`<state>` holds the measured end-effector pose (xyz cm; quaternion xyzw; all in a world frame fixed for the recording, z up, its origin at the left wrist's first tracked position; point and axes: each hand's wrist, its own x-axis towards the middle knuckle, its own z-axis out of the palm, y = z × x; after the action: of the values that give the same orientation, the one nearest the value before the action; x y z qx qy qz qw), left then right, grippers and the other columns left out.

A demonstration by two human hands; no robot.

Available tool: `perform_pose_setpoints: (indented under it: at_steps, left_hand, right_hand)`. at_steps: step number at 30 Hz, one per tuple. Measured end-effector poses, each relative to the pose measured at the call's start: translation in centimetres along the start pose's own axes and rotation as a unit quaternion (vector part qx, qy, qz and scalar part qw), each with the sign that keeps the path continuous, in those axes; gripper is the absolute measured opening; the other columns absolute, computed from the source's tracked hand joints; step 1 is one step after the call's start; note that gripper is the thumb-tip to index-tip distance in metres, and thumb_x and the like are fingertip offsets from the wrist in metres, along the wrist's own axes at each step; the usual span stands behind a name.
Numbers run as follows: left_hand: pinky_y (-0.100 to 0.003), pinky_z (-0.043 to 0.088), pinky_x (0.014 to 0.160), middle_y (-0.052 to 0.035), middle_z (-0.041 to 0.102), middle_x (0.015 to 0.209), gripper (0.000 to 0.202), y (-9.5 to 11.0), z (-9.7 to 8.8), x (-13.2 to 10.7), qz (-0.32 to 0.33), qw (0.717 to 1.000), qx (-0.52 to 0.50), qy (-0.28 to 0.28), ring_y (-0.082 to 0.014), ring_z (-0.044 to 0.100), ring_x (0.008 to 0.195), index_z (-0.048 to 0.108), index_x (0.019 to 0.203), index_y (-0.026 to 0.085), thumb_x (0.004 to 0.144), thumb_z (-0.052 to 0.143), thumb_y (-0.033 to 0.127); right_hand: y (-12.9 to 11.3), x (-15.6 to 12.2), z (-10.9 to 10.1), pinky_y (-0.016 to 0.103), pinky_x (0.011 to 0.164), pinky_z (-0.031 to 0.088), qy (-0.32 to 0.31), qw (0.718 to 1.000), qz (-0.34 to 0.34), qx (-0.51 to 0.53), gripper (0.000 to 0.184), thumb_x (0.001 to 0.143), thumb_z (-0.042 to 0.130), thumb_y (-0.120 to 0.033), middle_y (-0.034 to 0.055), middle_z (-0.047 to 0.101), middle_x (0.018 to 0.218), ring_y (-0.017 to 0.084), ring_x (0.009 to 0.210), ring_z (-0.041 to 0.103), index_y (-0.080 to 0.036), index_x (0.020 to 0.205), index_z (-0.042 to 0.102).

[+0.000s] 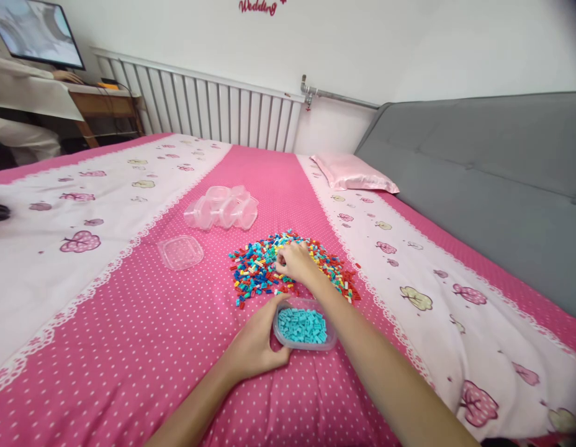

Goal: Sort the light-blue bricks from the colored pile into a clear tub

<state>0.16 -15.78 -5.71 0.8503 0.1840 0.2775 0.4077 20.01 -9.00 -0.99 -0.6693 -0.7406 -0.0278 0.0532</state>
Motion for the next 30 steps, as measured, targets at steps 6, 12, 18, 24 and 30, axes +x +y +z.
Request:
perform_pose_setpoints:
  at_steps: [6, 12, 18, 24, 30]
  left_hand:
    - [-0.04, 0.045, 0.106, -0.0102, 0.053, 0.135, 0.083, -0.1, 0.0, -0.1, 0.007, 1.0, 0.003, 0.005, -0.0261, 0.055, 0.122, 0.028, 0.145, 0.023, 0.07, 0.062, 0.011]
    - [-0.04, 0.042, 0.11, -0.0095, 0.051, 0.137, 0.085, -0.4, 0.1, -0.1, 0.01, 1.0, 0.008, 0.007, -0.0257, 0.053, 0.125, 0.026, 0.146, 0.023, 0.07, 0.062, 0.01]
    - [-0.039, 0.044, 0.108, -0.0095, 0.052, 0.136, 0.083, -0.3, 0.1, -0.1, 0.01, 1.0, 0.002, 0.003, -0.0257, 0.054, 0.123, 0.028, 0.145, 0.023, 0.07, 0.062, 0.011]
    - [-0.039, 0.043, 0.109, -0.0088, 0.053, 0.136, 0.084, -0.2, 0.1, -0.1, 0.007, 1.0, 0.003, 0.005, -0.0253, 0.054, 0.124, 0.029, 0.145, 0.024, 0.069, 0.062, 0.011]
    - [-0.039, 0.044, 0.108, -0.0086, 0.052, 0.138, 0.086, -0.4, 0.1, 0.0, -0.003, 1.0, 0.008, -0.001, -0.025, 0.055, 0.124, 0.026, 0.147, 0.024, 0.07, 0.062, 0.012]
  right_hand:
    - [0.1, 0.1, 0.6, 0.043, 0.089, 0.053, -0.038, 0.999, -0.02, 0.027, 0.025, 0.097, 0.061, -0.037, 0.0061, 0.066, 0.108, 0.02, 0.097, 0.064, -0.015, 0.108, 0.064]
    - [-0.2, 0.0, 0.3, 0.043, 0.09, 0.053, -0.031, 0.997, -0.035, 0.056, 0.024, 0.097, 0.061, -0.035, 0.0059, 0.066, 0.108, 0.02, 0.098, 0.064, -0.015, 0.109, 0.064]
    - [-0.1, -0.3, 0.5, 0.043, 0.09, 0.053, -0.011, 0.997, -0.019, 0.081, 0.022, 0.097, 0.06, -0.035, 0.0054, 0.067, 0.105, 0.02, 0.097, 0.064, -0.015, 0.104, 0.065]
    - [0.3, -0.2, 0.6, 0.042, 0.088, 0.053, 0.027, 0.99, 0.002, 0.136, 0.02, 0.097, 0.061, -0.034, 0.0039, 0.067, 0.099, 0.019, 0.092, 0.065, -0.015, 0.101, 0.065]
    - [1.1, -1.4, -1.7, 0.029, 0.081, 0.049, 0.079, 0.967, 0.007, 0.242, 0.011, 0.087, 0.065, -0.012, 0.0031, 0.068, 0.089, 0.016, 0.081, 0.063, -0.014, 0.097, 0.064]
